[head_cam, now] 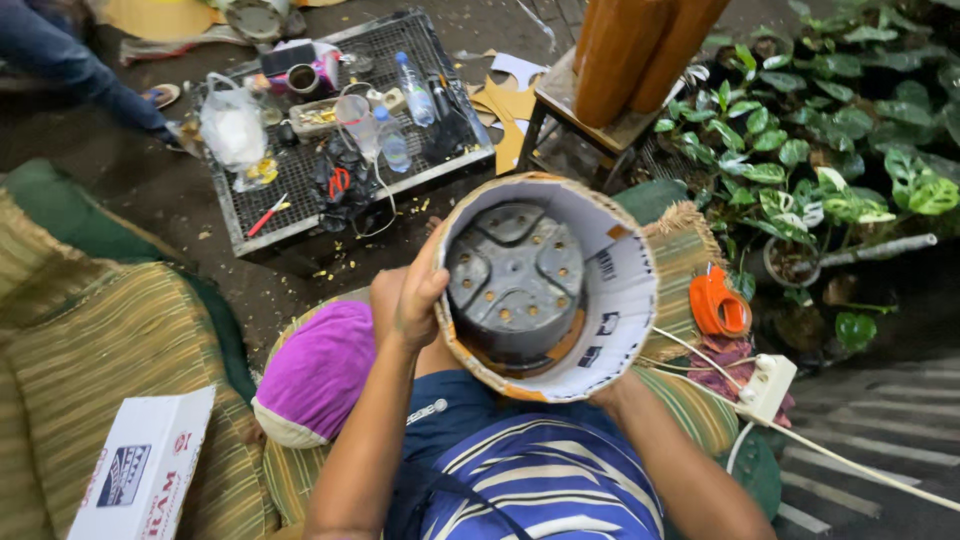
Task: The person applies clear adhesive tape to a circular cardboard piece using a handheld tape dispenser, smoothing it down with their fingers. They flip the piece over to tape the other side and then attach a circular cardboard lid to a bucket-like container.
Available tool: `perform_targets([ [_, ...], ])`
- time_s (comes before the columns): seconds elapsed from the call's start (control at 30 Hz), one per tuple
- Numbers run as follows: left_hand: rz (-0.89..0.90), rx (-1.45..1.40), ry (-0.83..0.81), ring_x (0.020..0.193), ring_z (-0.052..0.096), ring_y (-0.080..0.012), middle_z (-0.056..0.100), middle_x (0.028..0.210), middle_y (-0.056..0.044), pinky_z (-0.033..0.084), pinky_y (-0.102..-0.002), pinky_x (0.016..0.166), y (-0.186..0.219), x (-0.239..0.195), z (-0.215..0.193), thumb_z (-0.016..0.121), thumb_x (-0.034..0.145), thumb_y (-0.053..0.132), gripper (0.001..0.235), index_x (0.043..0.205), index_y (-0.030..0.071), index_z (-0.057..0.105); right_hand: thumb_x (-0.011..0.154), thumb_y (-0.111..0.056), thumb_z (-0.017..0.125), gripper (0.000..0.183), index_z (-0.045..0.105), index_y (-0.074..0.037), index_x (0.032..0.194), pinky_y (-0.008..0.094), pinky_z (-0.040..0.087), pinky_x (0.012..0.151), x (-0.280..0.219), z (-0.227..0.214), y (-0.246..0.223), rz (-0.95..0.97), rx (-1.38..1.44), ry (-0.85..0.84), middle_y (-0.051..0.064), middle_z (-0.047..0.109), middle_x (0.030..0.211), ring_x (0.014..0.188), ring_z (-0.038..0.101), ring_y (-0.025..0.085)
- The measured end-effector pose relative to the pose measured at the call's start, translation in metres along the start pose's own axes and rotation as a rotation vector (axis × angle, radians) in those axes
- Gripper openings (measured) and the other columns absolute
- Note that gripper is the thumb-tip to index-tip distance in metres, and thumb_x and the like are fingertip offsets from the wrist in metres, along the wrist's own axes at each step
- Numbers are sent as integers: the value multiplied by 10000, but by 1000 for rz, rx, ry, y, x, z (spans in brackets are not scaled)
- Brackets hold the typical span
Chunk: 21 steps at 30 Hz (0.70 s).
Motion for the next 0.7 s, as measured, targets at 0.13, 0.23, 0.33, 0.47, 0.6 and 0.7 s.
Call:
perform_targets([
  [0.13, -157, 536, 133, 1063, 672, -230, 705, 1187, -148, 443, -330, 978, -1, -16, -24, 535, 813, 696, 1034, 1578, 1, 569, 841, -457, 722, 564, 717, -24, 1201, 422, 560, 772, 4, 1, 35, 62, -41, -102, 199, 779, 985, 873, 743, 293],
  [0.23, -56, 369, 77, 1099, 660, -249, 689, 1235, -181, 474, -351, 1008, -1, -17, -30, 595, 797, 683, 998, 1463, -60, 561, 836, -462, 723, 573, 717, -23, 1204, 421, 562, 765, 8, -18, 63, 134, -119, -185, 201, 781, 980, 866, 746, 293],
  [0.33, -44, 328, 89, 1390, 512, -291, 524, 1499, -222, 348, -379, 1211, 1, -22, -33, 640, 848, 639, 1008, 1507, -99, 449, 831, -467, 724, 582, 718, -23, 1207, 420, 564, 758, 21, -69, 73, 215, -392, -102, 202, 783, 976, 859, 748, 292],
  [0.47, -67, 403, 141, 1456, 480, -296, 518, 1527, -204, 328, -387, 1264, 3, -33, -31, 656, 861, 567, 957, 1516, -105, 469, 824, -473, 726, 595, 718, -23, 1212, 419, 567, 748, 31, -146, 57, 82, -811, 574, 204, 785, 971, 850, 752, 291],
  [0.6, -192, 239, 190, 1433, 494, -299, 516, 1533, -218, 338, -395, 1228, 2, -40, -21, 707, 844, 455, 965, 1556, -111, 382, 747, -444, 825, 640, 663, 20, 1157, 455, 543, 704, 56, -167, 48, 198, -1021, 772, 241, 726, 904, 803, 695, 349],
  [0.7, -143, 280, 195, 1480, 456, -291, 468, 1592, -211, 308, -392, 1251, 10, -38, -6, 683, 892, 360, 866, 1552, -109, 375, 804, -401, 817, 550, 664, 28, 1112, 459, 537, 731, 74, -172, 42, 260, -1129, 738, 234, 711, 904, 817, 682, 348],
])
Point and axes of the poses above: each hand's wrist, its own x-axis towards the middle knuckle, its own z-axis out of the palm, y = z × x, the point moved 3 cm from there along x, towards the middle knuckle
